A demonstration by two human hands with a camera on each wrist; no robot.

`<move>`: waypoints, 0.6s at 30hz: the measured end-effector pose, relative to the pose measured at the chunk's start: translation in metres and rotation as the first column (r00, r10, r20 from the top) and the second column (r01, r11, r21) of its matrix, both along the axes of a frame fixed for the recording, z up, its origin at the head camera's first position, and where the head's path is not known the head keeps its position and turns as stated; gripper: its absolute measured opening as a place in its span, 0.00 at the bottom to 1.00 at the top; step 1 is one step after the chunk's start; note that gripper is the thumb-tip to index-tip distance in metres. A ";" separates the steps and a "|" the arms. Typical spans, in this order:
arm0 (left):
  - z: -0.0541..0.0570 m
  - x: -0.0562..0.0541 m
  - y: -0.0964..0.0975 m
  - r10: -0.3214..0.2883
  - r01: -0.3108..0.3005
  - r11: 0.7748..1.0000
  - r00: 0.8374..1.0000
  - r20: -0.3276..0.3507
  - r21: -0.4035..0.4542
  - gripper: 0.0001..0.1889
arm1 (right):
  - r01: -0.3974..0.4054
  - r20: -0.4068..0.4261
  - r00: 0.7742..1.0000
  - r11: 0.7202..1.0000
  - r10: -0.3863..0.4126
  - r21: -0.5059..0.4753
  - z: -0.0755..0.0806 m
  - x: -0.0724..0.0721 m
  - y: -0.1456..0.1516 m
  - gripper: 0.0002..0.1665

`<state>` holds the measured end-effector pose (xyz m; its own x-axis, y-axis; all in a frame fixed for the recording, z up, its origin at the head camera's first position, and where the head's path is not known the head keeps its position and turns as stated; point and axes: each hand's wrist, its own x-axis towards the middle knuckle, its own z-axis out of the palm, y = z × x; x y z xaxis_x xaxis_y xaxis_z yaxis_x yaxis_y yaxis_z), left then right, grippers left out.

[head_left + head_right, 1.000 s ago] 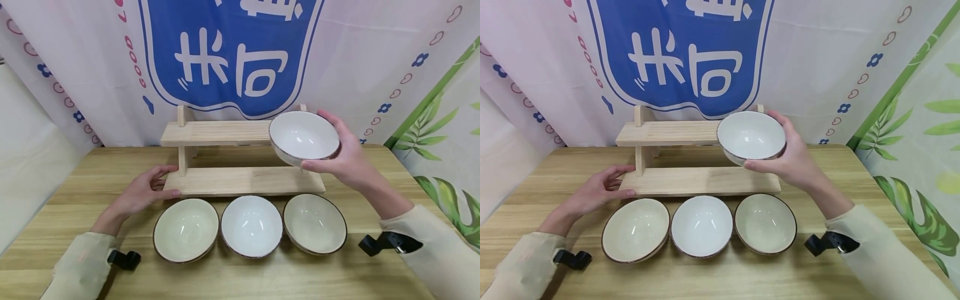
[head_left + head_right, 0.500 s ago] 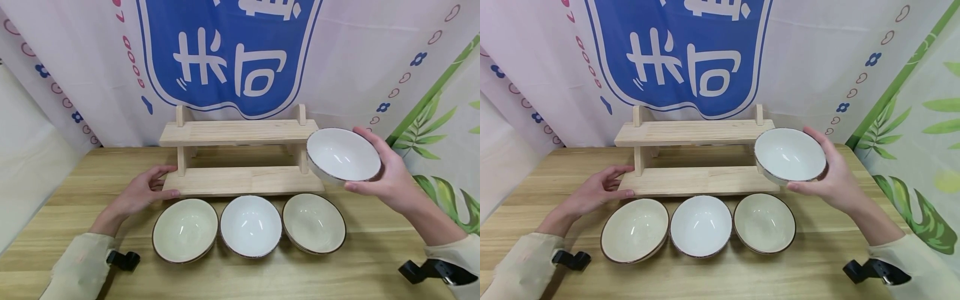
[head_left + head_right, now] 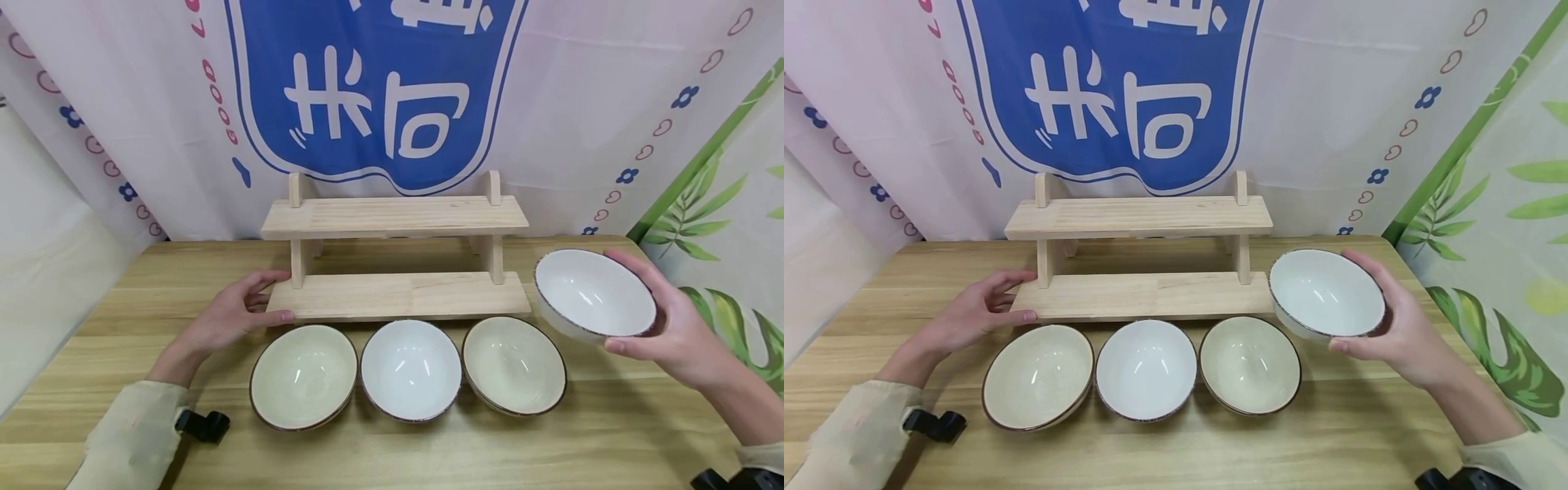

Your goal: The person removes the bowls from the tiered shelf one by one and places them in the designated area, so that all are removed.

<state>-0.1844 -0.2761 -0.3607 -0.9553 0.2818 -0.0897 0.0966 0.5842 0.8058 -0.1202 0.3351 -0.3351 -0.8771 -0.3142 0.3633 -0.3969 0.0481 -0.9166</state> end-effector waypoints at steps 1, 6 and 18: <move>0.000 0.000 0.000 -0.002 0.002 1.000 1.000 -0.001 0.001 0.42 | -0.012 0.001 1.000 1.000 0.012 -0.014 -0.003 0.001 0.003 0.70; -0.001 0.000 0.000 -0.008 0.008 1.000 1.000 -0.005 0.005 0.41 | -0.031 0.004 0.999 0.999 0.031 -0.015 -0.014 0.007 0.018 0.70; 0.002 0.001 0.001 -0.005 0.005 1.000 1.000 -0.010 -0.011 0.42 | -0.051 0.030 0.998 0.994 0.048 0.093 -0.036 0.018 0.039 0.69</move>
